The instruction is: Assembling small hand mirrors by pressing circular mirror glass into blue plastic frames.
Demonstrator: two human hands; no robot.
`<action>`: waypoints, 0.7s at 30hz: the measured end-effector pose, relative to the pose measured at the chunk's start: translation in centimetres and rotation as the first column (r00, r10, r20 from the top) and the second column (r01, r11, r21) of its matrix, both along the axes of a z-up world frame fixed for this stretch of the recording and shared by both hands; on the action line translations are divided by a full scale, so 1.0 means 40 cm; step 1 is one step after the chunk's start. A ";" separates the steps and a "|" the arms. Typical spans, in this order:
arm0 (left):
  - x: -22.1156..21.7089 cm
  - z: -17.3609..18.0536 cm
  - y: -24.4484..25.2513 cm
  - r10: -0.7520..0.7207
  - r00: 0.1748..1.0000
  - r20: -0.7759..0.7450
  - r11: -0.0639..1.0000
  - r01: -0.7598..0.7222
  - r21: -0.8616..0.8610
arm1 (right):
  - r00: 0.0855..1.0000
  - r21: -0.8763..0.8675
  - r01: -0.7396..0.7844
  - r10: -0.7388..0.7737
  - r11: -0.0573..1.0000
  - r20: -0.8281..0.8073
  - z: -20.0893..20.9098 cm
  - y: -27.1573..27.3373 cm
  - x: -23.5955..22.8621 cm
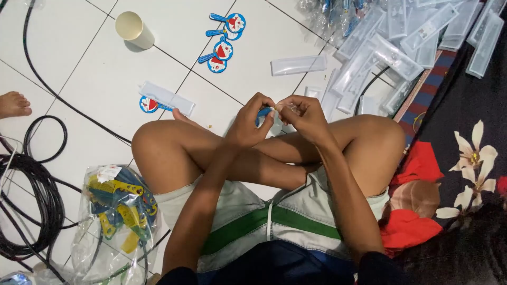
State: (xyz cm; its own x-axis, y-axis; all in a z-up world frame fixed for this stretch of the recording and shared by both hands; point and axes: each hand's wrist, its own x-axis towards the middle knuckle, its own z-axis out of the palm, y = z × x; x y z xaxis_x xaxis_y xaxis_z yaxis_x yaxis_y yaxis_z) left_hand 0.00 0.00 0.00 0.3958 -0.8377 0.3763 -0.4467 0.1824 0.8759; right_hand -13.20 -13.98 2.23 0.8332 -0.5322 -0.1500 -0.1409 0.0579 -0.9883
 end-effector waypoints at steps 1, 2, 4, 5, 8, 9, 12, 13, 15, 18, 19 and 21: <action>-0.001 0.007 0.001 0.001 1.000 -0.001 1.000 -0.001 0.000 | 1.000 0.000 -0.001 0.001 1.000 -0.001 0.009 0.002 -0.001; -0.002 0.013 0.001 -0.002 1.000 0.016 1.000 0.002 0.008 | 1.000 -0.033 -0.010 0.010 0.999 -0.017 0.018 0.003 -0.002; -0.001 0.013 0.001 -0.003 0.999 0.032 1.000 0.003 0.016 | 0.999 -0.064 -0.021 0.019 0.998 -0.036 0.029 0.001 -0.005; 0.000 0.007 0.001 -0.012 0.998 0.060 0.999 0.010 0.033 | 0.999 -0.086 -0.023 0.020 0.996 -0.035 0.030 0.000 -0.007; 0.002 0.020 0.004 -0.038 0.987 0.155 0.997 0.026 0.075 | 0.998 -0.130 -0.051 0.046 0.990 -0.040 0.038 -0.008 -0.014; 0.003 0.030 0.004 -0.057 0.974 0.221 0.994 0.036 0.099 | 0.997 -0.153 -0.075 0.068 0.985 -0.046 0.042 -0.012 -0.017; 0.004 0.005 -0.009 -0.052 0.883 0.466 0.997 0.016 0.081 | 0.993 -0.085 -0.107 0.102 0.991 -0.052 0.015 -0.020 -0.021; 0.005 0.011 -0.011 -0.054 0.885 0.463 0.997 0.018 0.081 | 0.993 -0.085 -0.105 0.101 0.991 -0.056 0.010 -0.020 -0.021; 0.010 0.025 -0.011 -0.063 0.818 0.572 0.997 0.028 0.070 | 0.994 -0.087 -0.099 0.094 0.991 -0.054 -0.001 -0.019 -0.017; 0.001 0.028 -0.004 -0.042 0.897 0.440 0.996 0.004 0.087 | 0.992 -0.059 -0.109 0.105 0.992 -0.070 0.003 -0.025 -0.015; 0.001 0.033 -0.002 -0.041 0.898 0.438 0.996 0.002 0.087 | 0.992 -0.058 -0.111 0.107 0.992 -0.072 0.007 -0.027 -0.014; 0.001 0.042 0.003 -0.081 0.986 0.147 0.992 0.066 0.103 | 0.991 -0.027 -0.103 0.100 0.994 -0.089 0.013 -0.030 -0.012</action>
